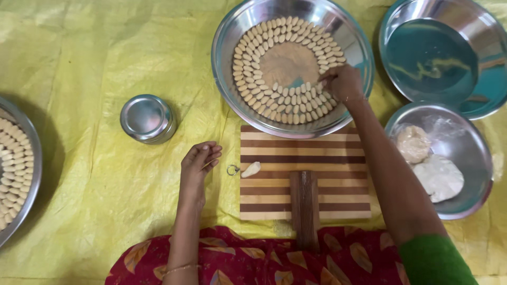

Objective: The person rolls small pieces of dough between their palms and presses them on a grooved wooden board to create ridged shapes, then places them into a metal tray. The process is repeated continuously with dough from a nearby bowl.

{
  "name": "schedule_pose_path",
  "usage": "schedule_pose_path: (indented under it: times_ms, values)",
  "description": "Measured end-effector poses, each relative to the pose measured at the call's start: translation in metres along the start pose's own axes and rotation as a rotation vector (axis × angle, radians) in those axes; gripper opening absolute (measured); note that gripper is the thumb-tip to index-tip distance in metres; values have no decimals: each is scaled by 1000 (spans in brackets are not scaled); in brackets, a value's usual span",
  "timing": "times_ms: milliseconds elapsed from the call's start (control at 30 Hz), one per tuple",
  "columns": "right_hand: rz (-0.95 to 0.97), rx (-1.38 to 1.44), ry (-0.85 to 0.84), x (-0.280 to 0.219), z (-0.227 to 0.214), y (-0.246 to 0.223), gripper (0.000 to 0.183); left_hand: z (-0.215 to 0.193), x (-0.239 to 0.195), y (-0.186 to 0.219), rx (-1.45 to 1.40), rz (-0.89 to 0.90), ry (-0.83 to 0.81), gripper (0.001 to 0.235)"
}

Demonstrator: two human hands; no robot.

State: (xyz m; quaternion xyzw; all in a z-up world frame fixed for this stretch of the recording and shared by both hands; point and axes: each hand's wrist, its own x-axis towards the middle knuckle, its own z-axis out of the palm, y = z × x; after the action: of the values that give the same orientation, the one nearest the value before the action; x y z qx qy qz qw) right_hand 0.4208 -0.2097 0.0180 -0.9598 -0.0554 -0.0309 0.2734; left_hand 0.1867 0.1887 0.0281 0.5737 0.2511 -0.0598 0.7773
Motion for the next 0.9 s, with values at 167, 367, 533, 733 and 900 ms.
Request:
schedule_pose_path:
  times_ms: [167, 367, 533, 733, 900]
  values:
    - [-20, -91, -109, 41, 26, 15, 17, 1, -5, 8, -8, -28, 26, 26]
    - [-22, -204, -200, 60, 30, 15, 14, 5, -9, 17, 11, -33, 33, 25]
    - [-23, -170, -182, 58, 43, 18, 16, 6, -14, 19, 41, -55, 55, 25]
    - [-72, -308, -116, 53, 45, 14, 8, 5, -13, 16, 16, -22, 40, 24]
    - [-94, -86, 59, 33, 19, -15, 9, 0, -6, 13, 3, -16, 34, 25]
